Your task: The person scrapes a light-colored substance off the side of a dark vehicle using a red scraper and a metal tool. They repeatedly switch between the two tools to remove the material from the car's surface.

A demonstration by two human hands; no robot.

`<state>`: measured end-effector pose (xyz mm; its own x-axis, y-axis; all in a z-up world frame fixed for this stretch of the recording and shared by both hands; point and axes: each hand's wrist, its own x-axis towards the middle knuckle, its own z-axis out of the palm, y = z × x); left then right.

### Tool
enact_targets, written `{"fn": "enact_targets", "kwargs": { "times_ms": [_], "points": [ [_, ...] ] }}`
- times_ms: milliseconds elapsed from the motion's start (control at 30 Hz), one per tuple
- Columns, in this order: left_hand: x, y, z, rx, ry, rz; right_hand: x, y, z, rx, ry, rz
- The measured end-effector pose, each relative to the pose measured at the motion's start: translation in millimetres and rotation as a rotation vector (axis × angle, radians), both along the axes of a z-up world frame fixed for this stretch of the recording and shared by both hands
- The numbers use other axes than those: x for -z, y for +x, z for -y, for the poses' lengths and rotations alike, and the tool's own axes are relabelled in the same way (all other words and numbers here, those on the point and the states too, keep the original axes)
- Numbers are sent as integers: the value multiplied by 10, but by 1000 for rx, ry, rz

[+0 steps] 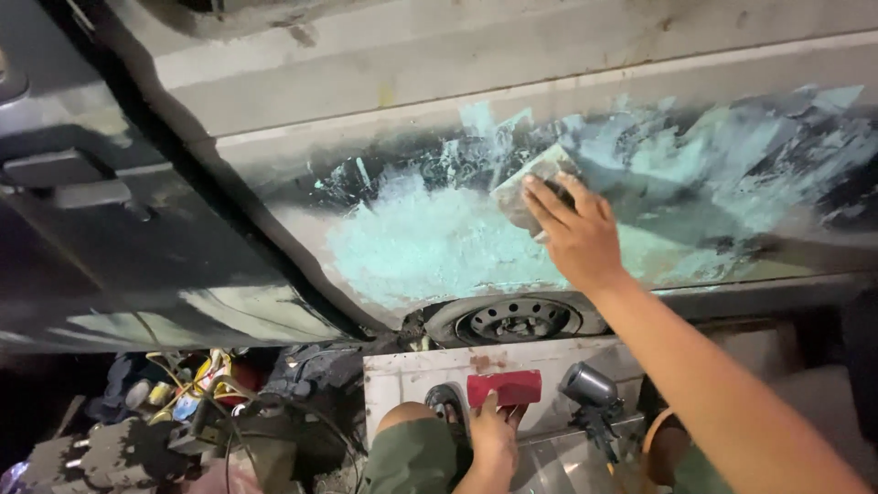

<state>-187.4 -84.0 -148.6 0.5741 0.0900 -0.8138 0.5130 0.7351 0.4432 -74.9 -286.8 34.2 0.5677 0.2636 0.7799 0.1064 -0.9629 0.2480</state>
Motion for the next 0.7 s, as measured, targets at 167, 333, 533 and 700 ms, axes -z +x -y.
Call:
{"fn": "enact_targets", "kwargs": {
  "times_ms": [167,333,533,700],
  "points": [
    [-52,76,-91,-51,-31,45,633,46,-18,7,113,-37],
    [-19,256,-181,-124,-71,102,1251,-469,-69,115,194,-625],
    [-1153,592,-13,56,-81,124,2356,-1016,30,63,97,-1213],
    [-1602,1585,343,186,-18,221,2411,-1248,-5,383,6,-1722]
  ]
}}
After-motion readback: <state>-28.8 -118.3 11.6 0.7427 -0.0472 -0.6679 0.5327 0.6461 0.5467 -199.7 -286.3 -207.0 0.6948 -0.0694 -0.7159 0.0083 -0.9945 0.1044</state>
